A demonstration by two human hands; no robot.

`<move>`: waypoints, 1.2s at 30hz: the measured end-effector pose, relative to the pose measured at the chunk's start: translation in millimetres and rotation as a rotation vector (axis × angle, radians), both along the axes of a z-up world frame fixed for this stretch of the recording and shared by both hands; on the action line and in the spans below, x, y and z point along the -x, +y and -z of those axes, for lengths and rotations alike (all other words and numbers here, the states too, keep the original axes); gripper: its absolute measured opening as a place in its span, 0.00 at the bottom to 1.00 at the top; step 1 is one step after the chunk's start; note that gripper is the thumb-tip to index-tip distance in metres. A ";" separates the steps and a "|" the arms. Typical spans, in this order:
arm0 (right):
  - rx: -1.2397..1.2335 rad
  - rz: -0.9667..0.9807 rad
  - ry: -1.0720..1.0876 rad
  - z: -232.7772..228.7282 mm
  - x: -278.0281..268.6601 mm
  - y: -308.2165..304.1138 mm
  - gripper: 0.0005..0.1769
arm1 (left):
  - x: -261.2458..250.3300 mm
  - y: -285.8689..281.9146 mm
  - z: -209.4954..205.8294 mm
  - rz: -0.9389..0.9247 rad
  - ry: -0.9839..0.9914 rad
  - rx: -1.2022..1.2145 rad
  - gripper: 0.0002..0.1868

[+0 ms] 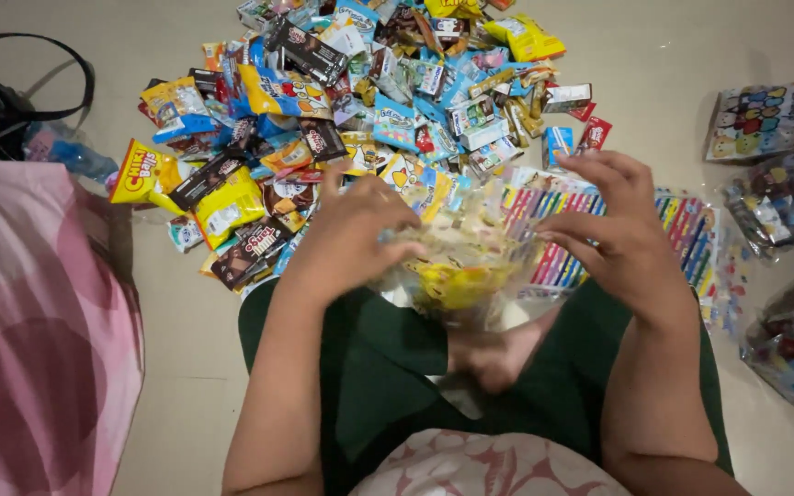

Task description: The person is sorting through a large pile of various snack packets on the floor and packing them into clear plastic bags.

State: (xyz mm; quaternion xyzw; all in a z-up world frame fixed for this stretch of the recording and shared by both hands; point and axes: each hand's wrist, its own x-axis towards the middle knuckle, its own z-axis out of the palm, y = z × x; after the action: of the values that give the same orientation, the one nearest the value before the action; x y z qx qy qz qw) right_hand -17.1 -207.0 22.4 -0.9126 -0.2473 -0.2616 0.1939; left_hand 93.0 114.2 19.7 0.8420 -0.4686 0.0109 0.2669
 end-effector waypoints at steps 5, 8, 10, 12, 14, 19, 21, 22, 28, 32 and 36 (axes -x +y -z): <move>-0.033 -0.098 0.128 -1.4 -1.0 5.2 0.07 | -8.5 17.1 13.7 -0.036 -0.239 0.193 0.02; -0.055 -0.112 0.124 -2.9 4.1 -2.8 0.07 | 19.0 20.9 -22.1 -0.047 -0.487 0.195 0.12; -0.082 -0.122 0.142 -5.0 -2.2 -1.8 0.06 | 25.1 27.8 -29.5 -0.090 -0.580 0.154 0.14; -0.107 -0.133 0.161 1.1 -14.8 0.3 0.06 | 20.2 34.1 -20.9 -0.135 -0.670 0.111 0.16; -0.194 -0.169 0.239 15.3 -34.7 3.8 0.15 | 3.4 40.1 2.9 -0.102 -0.600 0.057 0.12; -1.061 -0.333 0.395 124.2 -111.3 -0.6 0.25 | -5.5 44.4 32.3 -0.067 -0.437 0.257 0.07; -1.045 -0.199 0.427 175.5 -145.1 9.0 0.32 | -3.8 44.8 38.4 -0.093 -0.452 0.292 0.08; -0.988 -0.123 0.603 201.1 -163.0 18.3 0.27 | -3.2 45.6 35.9 -0.091 -0.376 0.327 0.07; -0.623 -0.219 0.886 294.1 -212.3 98.3 0.16 | 21.0 52.6 21.4 -0.367 0.300 0.419 0.11; -0.127 -0.391 0.921 334.7 -247.0 111.1 0.21 | 19.9 58.1 -8.5 -0.308 0.611 0.091 0.22; 0.022 -0.372 0.923 420.7 -274.8 104.0 0.19 | 14.3 67.4 8.7 -0.139 0.274 0.050 0.11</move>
State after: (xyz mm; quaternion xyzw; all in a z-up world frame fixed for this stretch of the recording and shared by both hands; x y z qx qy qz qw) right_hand 257.7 -103.0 -398.3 -0.8756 -0.2969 0.2115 0.3170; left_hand 78.7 181.6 10.9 0.8593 -0.3679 -0.0738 0.3476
